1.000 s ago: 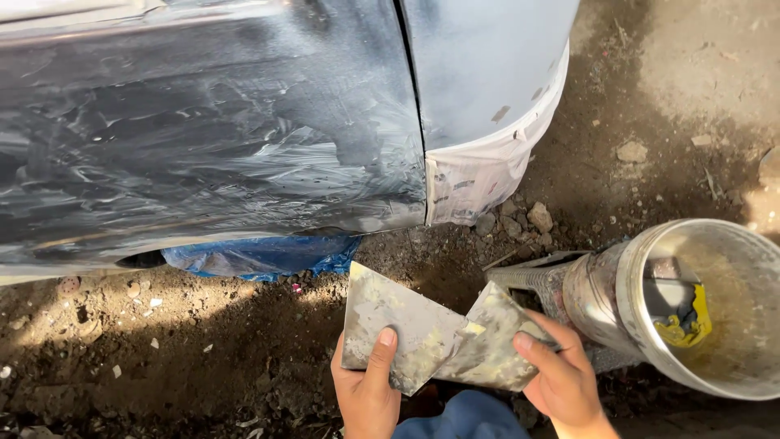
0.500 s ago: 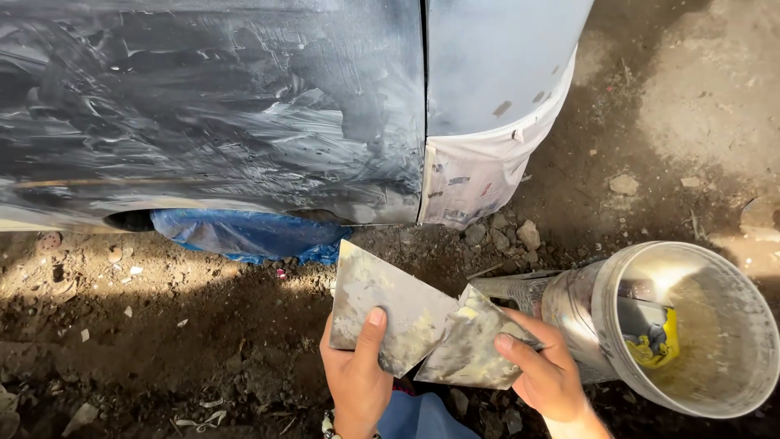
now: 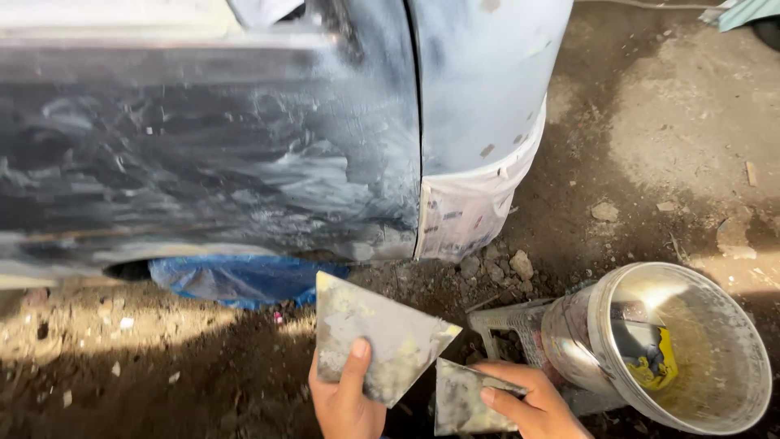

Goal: The person uses a putty knife to apply and smooth body filler onto the front fender and side door of a car. They work on filling small dents and imperfections, spreading the compound evenly across the surface.

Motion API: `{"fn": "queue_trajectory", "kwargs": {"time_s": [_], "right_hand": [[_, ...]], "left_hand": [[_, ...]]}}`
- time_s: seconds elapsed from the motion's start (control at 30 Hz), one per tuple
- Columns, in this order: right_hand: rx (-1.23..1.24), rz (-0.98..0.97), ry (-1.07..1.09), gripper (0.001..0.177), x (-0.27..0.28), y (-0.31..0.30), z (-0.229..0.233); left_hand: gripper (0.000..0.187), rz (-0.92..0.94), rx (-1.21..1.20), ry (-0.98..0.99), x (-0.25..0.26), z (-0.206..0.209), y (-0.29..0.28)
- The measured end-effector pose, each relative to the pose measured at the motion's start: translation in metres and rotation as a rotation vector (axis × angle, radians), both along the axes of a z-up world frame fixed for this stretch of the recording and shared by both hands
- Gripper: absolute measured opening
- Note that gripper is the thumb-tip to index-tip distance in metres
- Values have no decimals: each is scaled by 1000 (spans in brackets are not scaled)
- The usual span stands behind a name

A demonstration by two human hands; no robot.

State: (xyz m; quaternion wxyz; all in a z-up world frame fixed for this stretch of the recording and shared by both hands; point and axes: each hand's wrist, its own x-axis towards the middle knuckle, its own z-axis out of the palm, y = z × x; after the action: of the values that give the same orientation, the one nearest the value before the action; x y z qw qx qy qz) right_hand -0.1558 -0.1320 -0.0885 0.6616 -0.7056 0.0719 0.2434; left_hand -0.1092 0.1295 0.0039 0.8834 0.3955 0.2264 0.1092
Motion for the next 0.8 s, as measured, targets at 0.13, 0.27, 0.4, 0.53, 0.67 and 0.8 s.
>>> {"fn": "queue_trajectory", "kwargs": {"time_s": [0.13,0.27,0.4,0.53,0.67,0.8], "right_hand": [[311,-295,205,43,6,12,-13],[392,-580,200,46,18,30,-16],[489,-686,22,48,43,48,9],[551,-818,17,50,60,63,25],[542,-895,-29,50,80,91,37],[669,-919,-32,49,102,119,58]], "left_hand": [[56,60,-56,64,5,1,20],[60,46,-129,126,11,-3,27],[64,-53,-195,247,17,-22,33],[70,-224,-49,294,22,-74,56],[76,-342,-56,433,43,-136,92],[87,-622,-188,22,69,-116,98]]}}
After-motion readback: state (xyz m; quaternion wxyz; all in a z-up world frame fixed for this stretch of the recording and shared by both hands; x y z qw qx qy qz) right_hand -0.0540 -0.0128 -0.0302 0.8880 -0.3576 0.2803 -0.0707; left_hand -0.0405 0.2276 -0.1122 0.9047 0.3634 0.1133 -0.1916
